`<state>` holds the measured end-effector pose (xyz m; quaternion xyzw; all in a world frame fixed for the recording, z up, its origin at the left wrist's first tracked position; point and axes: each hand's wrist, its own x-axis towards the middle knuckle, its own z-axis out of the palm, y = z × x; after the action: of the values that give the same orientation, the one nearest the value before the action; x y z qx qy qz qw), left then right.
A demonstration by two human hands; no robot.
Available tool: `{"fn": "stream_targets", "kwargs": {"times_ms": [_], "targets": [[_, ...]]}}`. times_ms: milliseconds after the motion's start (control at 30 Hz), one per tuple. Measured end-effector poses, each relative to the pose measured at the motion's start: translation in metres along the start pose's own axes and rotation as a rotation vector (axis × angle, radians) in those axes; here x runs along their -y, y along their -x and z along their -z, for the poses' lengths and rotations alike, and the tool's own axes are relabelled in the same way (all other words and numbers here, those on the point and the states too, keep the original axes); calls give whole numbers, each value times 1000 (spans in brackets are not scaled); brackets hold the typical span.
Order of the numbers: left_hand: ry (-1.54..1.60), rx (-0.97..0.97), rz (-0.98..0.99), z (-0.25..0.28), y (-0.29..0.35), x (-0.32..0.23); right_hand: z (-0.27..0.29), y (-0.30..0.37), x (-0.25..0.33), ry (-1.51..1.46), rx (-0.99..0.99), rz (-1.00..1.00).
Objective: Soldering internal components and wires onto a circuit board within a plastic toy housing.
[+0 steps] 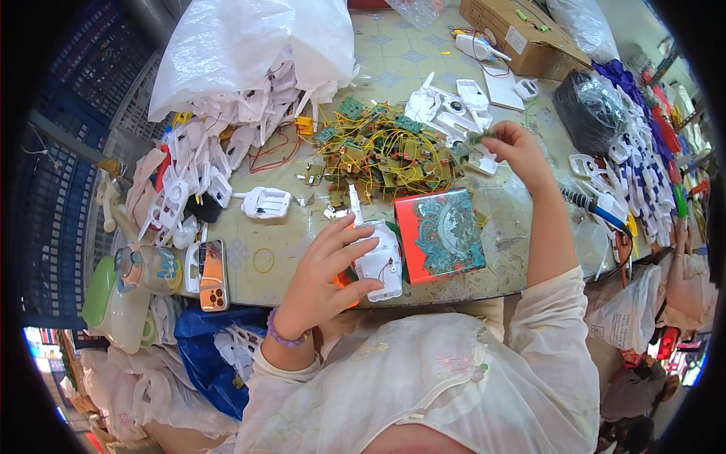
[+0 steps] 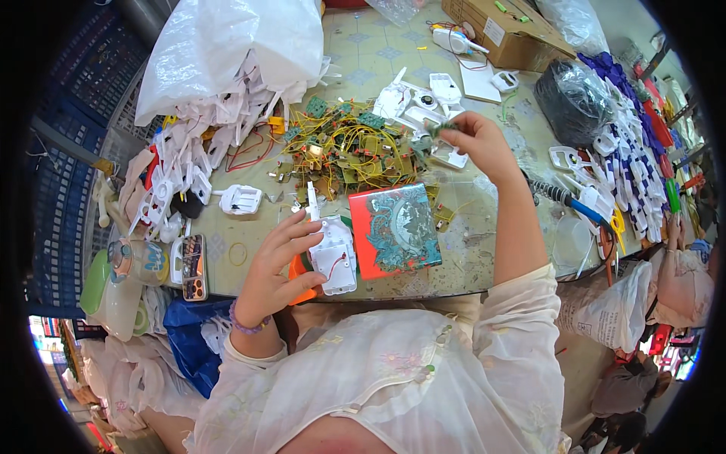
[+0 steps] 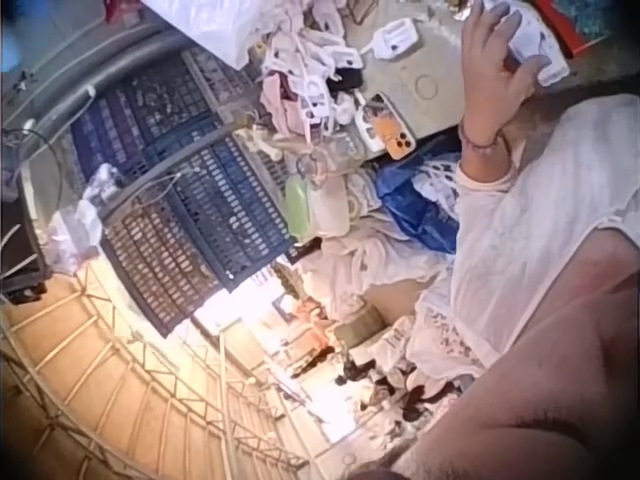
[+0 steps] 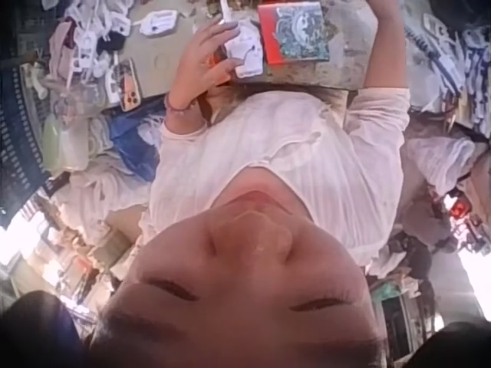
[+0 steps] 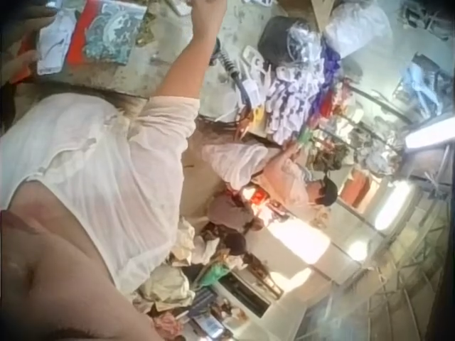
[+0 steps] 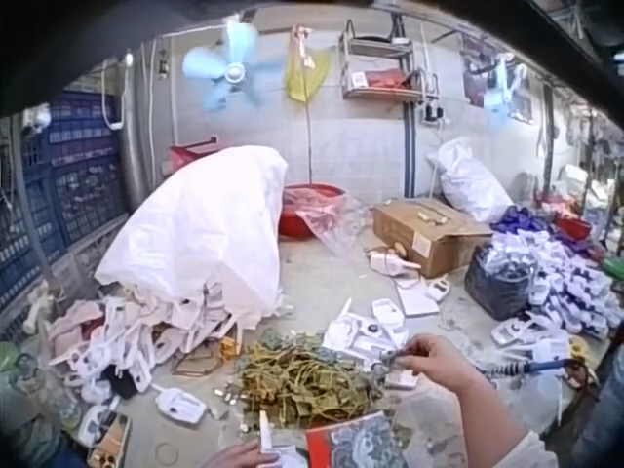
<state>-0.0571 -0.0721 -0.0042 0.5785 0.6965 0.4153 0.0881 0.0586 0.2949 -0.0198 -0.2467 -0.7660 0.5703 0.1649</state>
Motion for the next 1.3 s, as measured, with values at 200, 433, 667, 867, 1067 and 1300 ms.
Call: {"fn": "stream_targets", "kwargs": {"times_ms": [200, 433, 667, 867, 1067, 1300], "targets": [[66, 103, -28, 7, -16, -3, -13, -3, 1, -385, -247, -52], [141, 187, -81, 13, -39, -4, -22, 10, 44, -339, -307, 224], [392, 106, 174, -19, -106, 9, -29, -1, 33, -500, -71, 17], [288, 101, 160, -39, -166, 32, -43, 12, 48, -794, 104, 27], [659, 282, 351, -31, -170, 32, -43, 18, 56, -922, 151, 57], [697, 186, 338, -28, -161, 33, -49, 19, 54, -828, 128, -6]]}}
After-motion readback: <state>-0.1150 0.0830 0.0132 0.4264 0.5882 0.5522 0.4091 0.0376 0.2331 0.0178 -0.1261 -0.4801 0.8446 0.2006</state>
